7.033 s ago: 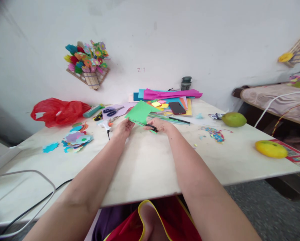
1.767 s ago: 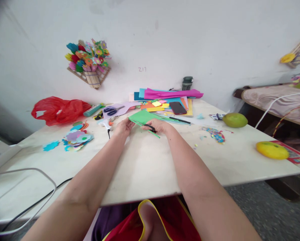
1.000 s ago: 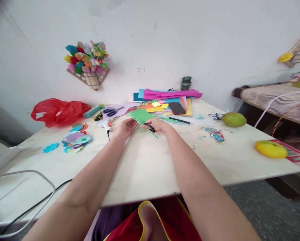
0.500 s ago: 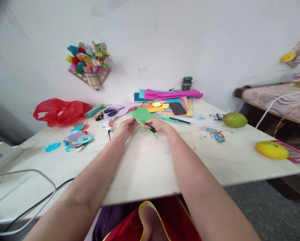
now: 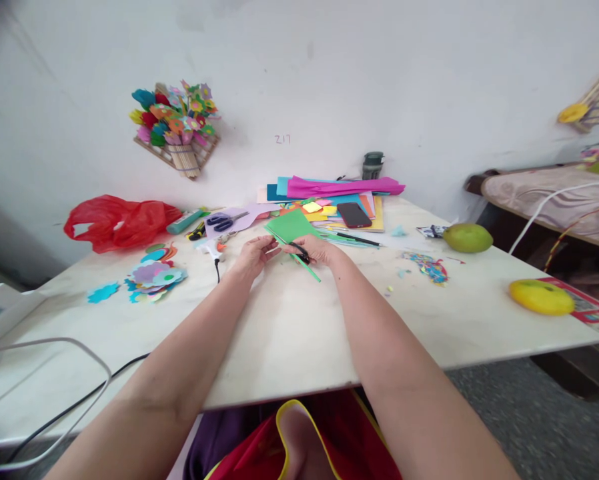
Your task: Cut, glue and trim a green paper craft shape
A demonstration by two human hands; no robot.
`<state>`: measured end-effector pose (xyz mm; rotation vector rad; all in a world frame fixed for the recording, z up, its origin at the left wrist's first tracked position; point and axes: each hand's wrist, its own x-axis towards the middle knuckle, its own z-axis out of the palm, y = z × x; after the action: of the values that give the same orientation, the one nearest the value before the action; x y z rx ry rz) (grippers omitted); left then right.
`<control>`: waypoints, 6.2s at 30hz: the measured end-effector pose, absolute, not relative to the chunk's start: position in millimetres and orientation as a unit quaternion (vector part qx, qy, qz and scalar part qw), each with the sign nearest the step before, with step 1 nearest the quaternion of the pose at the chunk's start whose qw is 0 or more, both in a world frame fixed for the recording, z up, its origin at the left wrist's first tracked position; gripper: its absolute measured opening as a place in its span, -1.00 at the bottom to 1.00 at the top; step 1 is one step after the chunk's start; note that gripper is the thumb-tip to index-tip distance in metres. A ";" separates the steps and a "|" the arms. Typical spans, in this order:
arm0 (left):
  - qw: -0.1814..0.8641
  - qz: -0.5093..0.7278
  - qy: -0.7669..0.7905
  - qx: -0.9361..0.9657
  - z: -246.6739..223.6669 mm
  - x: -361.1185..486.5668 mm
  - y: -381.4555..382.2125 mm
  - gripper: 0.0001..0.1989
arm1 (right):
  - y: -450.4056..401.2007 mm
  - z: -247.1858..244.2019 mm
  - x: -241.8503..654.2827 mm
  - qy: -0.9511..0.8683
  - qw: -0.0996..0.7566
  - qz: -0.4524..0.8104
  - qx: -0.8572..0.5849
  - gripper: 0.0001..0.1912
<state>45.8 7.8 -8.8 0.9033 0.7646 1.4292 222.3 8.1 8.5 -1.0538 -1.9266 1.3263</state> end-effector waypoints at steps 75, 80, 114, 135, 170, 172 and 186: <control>0.590 0.615 0.347 0.391 -2.7 48.0 -1.0 -0.80 | 1.4 13.7 217.6 -0.745 0.284 0.470 -0.377 -0.62; 0.589 0.617 0.347 0.390 -3.2 46.6 0.3 -0.81 | 2.1 13.8 215.4 -0.743 0.290 0.469 -0.380 -0.63; 0.593 0.609 0.366 0.379 -7.2 42.5 4.1 -0.89 | 8.6 10.5 211.3 -0.747 0.305 0.422 -0.413 -0.58; 0.560 0.661 0.326 0.378 -1.9 28.1 9.4 -0.81 | 1.0 24.0 202.0 -0.783 0.107 0.035 -0.611 -0.88; 0.514 0.671 0.398 0.357 -1.9 24.2 13.8 -0.67 | -3.9 22.3 176.2 -0.616 0.357 0.452 -0.538 -0.77; 0.518 0.664 0.403 0.359 -0.9 25.3 12.7 -0.67 | -2.2 21.4 177.2 -0.597 0.374 0.465 -0.536 -0.78; 0.523 0.649 0.409 0.372 3.7 34.4 5.9 -0.73 | 3.1 9.3 174.6 -0.679 0.397 0.385 -0.483 -0.77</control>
<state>34.4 5.9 3.7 0.8907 0.9783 1.5545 174.6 3.1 9.3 -1.2246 -1.7202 0.9752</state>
